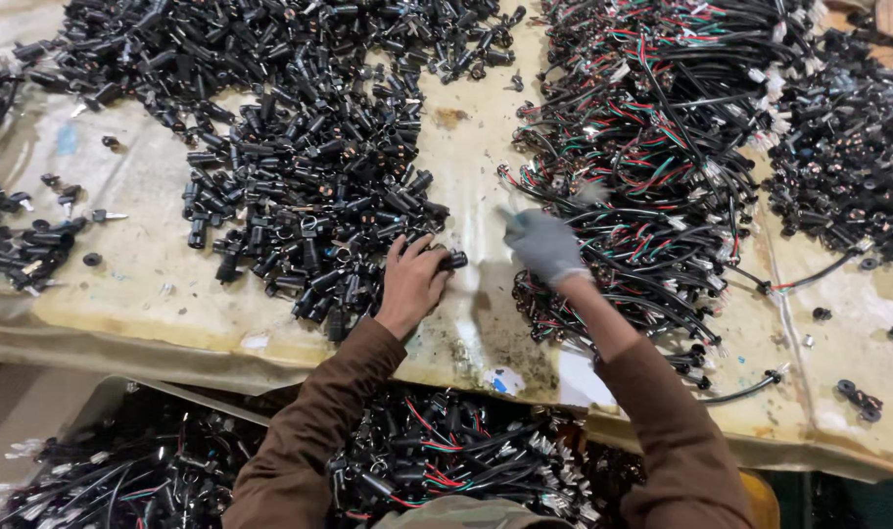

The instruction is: The person repeatedly picks up black cylindrical components and wire harnesses from a table, uses pliers to strip or adjust wires, and assembles the components into finished units. The assembled units are placed into a metal bin below the table.

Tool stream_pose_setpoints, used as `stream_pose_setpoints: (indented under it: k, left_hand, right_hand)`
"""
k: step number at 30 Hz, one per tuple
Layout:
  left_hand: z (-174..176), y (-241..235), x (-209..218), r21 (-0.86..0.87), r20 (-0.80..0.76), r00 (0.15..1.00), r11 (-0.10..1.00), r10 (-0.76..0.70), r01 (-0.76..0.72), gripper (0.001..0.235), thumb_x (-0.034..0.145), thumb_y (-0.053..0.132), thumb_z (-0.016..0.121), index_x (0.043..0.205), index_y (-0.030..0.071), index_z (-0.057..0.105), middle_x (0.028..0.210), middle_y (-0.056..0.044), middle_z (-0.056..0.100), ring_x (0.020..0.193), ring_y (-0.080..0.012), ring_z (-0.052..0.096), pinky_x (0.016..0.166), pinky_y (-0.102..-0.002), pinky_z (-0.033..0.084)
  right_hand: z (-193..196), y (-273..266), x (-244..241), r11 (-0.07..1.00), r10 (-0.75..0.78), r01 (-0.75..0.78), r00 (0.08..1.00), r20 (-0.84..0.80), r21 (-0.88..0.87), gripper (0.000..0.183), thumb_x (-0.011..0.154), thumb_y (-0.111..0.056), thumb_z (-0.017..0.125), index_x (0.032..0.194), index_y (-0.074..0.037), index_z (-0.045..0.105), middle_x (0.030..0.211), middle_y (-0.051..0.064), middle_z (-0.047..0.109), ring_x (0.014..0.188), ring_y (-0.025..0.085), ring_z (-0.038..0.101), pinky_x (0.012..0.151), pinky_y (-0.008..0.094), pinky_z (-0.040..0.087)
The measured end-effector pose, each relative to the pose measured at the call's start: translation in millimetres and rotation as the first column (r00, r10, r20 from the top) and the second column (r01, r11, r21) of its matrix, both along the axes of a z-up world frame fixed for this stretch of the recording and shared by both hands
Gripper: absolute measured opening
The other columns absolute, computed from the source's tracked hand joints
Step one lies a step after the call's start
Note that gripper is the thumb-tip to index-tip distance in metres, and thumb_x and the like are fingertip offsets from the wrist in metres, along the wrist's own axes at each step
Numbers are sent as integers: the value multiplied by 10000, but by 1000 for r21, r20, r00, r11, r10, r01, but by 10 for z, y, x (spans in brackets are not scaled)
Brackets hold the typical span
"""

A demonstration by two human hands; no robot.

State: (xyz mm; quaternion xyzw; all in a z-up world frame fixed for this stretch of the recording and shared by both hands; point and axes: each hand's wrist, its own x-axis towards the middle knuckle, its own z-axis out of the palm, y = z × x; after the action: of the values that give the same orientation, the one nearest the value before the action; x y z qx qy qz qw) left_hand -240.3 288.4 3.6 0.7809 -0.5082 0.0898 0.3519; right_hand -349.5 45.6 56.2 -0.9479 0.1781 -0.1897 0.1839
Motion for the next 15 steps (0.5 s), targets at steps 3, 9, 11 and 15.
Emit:
stream_pose_setpoints:
  k: [3,9,11,15]
  left_hand:
    - [97,24,8,-246,-104,994,969,-10,-16,327,888,197,742,1181,58,700,1196,-137,723,1265,-309,606,1165,-538,317]
    - [413,158,-191,-486,-759,515,873,-398,-41,360,1020,251,592,1307,34,603,1130,-98,731,1042,-184,703,953,-338,527]
    - [546,222,-309,-544,-813,280,837,-510,-55,409,1038,283,517,1344,17,576,1104,-88,740,1010,-172,703,940,-322,520]
    - [665,442,-650,-584,-796,-112,803,-595,-114,516,1074,404,402,1348,15,601,921,-59,639,857,-164,607,836,-331,478]
  right_hand:
    - [541,-150,-312,293,-361,-85,912,192,952,121,885,-166,776,987,-140,716,737,-21,583,527,76,474,462,254,344]
    - [1043,55,-1131,152,-310,-728,607,732,669,78,1058,-163,649,1077,-127,583,839,-21,545,613,73,446,535,236,354]
    - [881,295,-1267,134,-126,-671,719,684,730,61,951,-104,666,982,-96,614,788,-7,540,609,79,475,496,207,348]
    - [272,882,-1270,898,256,-272,962,91,345,230,768,-184,839,933,-54,747,875,68,717,767,126,655,693,264,531]
